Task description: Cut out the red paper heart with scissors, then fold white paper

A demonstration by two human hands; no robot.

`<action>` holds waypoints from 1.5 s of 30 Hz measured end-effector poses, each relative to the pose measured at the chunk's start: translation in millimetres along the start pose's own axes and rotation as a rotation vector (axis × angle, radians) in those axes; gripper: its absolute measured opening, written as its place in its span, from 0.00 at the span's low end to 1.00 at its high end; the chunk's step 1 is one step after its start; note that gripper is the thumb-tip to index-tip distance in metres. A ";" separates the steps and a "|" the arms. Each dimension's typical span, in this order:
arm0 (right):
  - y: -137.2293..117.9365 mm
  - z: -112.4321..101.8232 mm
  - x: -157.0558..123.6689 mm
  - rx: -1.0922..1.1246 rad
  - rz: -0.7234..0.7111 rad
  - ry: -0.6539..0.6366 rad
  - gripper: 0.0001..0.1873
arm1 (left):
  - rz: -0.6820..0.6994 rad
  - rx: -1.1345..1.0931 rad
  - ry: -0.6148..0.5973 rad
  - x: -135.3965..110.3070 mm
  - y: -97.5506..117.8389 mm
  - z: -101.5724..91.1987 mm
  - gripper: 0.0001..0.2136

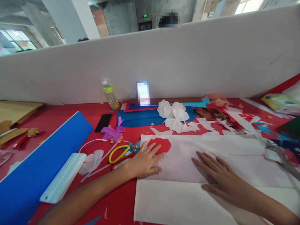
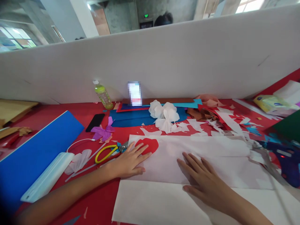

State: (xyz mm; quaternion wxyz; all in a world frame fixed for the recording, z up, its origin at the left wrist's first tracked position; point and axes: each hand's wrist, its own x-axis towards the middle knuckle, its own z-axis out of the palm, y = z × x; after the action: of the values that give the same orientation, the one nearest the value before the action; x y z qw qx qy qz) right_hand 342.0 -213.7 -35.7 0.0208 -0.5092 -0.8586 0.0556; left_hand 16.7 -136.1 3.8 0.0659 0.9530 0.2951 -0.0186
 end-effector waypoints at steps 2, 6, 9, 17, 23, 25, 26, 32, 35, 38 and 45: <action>-1.5 -6.9 7.2 -0.004 0.011 0.039 0.30 | -0.008 0.009 0.002 -3.9 -0.6 -1.0 0.28; -9.2 -25.0 36.3 0.058 -0.021 0.104 0.19 | -0.003 0.030 0.020 -4.7 0.6 2.9 0.28; -18.2 -33.7 65.8 0.112 -0.084 0.181 0.18 | -0.008 0.054 0.042 -3.8 3.1 5.7 0.28; -38.2 -36.3 129.7 0.071 -0.175 0.251 0.20 | -0.304 0.191 0.145 -29.2 -9.0 -14.3 0.18; -43.9 -33.5 159.6 0.028 -0.121 0.142 0.20 | -0.586 0.134 0.042 -72.7 -40.4 -23.8 0.17; -45.1 -33.1 166.8 0.021 -0.134 0.119 0.20 | -0.588 0.105 -0.001 -82.2 -42.5 -26.7 0.18; -45.4 -33.1 170.1 0.011 -0.140 0.113 0.18 | -0.588 0.097 -0.022 -85.1 -41.5 -28.1 0.19; -41.5 -29.7 187.4 -0.008 -0.111 0.064 0.15 | -0.551 0.185 -0.050 -83.2 -25.8 -29.3 0.17; -39.5 -28.5 192.7 0.056 -0.087 0.031 0.15 | -0.593 0.183 -0.081 -76.4 -23.8 -28.3 0.15; -39.5 -30.7 195.4 0.115 -0.071 0.006 0.14 | -0.675 0.106 -0.181 -70.4 -27.5 -31.4 0.17; -36.8 -33.5 202.7 0.244 -0.060 -0.087 0.13 | -0.759 0.029 -0.271 -74.6 -47.7 -48.7 0.20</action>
State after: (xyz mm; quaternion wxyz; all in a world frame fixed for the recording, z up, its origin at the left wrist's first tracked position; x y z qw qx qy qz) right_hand 215.6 -51.0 -2.4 0.0470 -0.4741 -0.8603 0.1812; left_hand -71.9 -132.2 52.2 0.0792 0.7660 0.6146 -0.1711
